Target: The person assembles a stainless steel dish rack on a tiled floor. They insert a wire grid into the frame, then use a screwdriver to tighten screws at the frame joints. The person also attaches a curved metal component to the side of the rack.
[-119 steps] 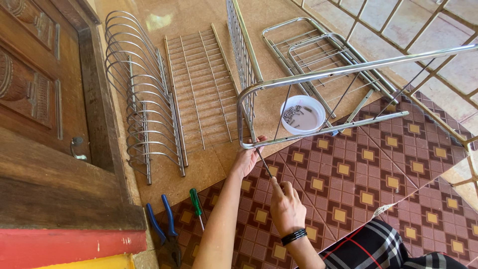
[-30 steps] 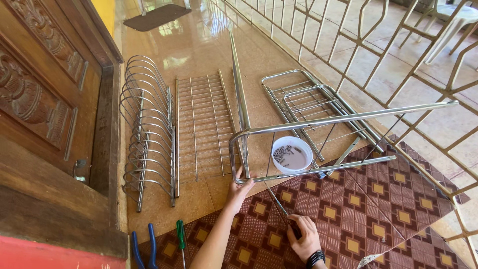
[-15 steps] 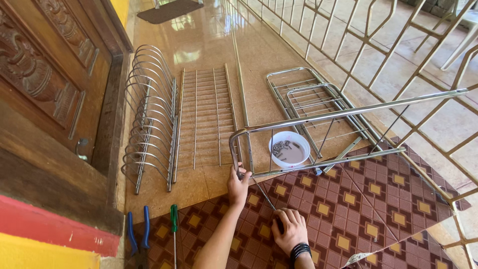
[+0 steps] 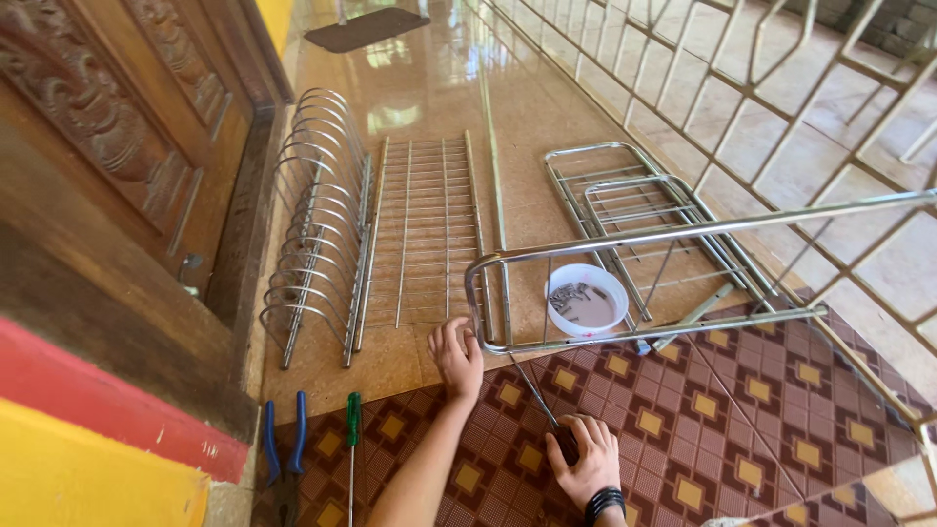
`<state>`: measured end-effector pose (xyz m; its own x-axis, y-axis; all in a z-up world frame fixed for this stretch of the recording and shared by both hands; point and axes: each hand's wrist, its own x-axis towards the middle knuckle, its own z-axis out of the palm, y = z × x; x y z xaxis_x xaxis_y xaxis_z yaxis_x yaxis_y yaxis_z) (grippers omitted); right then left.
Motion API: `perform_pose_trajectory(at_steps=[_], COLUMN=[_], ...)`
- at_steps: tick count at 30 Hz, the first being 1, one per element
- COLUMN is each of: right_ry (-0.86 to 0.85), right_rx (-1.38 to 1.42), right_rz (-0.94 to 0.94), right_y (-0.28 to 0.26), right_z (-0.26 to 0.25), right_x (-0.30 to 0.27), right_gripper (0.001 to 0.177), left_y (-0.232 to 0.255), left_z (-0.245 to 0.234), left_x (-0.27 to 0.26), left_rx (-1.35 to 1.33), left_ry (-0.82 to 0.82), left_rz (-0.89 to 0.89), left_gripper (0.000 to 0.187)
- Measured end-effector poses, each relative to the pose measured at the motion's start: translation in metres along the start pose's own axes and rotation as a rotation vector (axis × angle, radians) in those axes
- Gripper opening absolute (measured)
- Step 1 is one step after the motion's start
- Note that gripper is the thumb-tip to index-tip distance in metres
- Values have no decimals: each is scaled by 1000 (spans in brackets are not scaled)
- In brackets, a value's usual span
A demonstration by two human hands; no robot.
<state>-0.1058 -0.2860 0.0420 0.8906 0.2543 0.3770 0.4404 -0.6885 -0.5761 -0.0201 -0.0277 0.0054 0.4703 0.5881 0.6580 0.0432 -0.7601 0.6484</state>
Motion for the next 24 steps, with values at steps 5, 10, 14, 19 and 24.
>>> perform_pose_trajectory(at_steps=[5,10,14,19,24], right_ry=[21,108,284,340,102], right_rx=[-64,-46,-147,-115,147], right_rz=[-9,-45,-62,-433,-388], right_y=[12,20,-1,-74,-148], right_z=[14,21,30,43,88], right_x=[1,0,8,53,118], right_gripper=[31,34,28,15,22], left_y=[-52,-61,-56,-54,-73], left_z=[-50,-68,-66,-68,-54], left_x=[46,60,59,63,55], left_rx=[372,509,582,532,461], left_ry=[-190,-605,-706,-704,-637], left_rz=[212,4,-2,-31,-28], left_gripper=[27,64,76,74,68])
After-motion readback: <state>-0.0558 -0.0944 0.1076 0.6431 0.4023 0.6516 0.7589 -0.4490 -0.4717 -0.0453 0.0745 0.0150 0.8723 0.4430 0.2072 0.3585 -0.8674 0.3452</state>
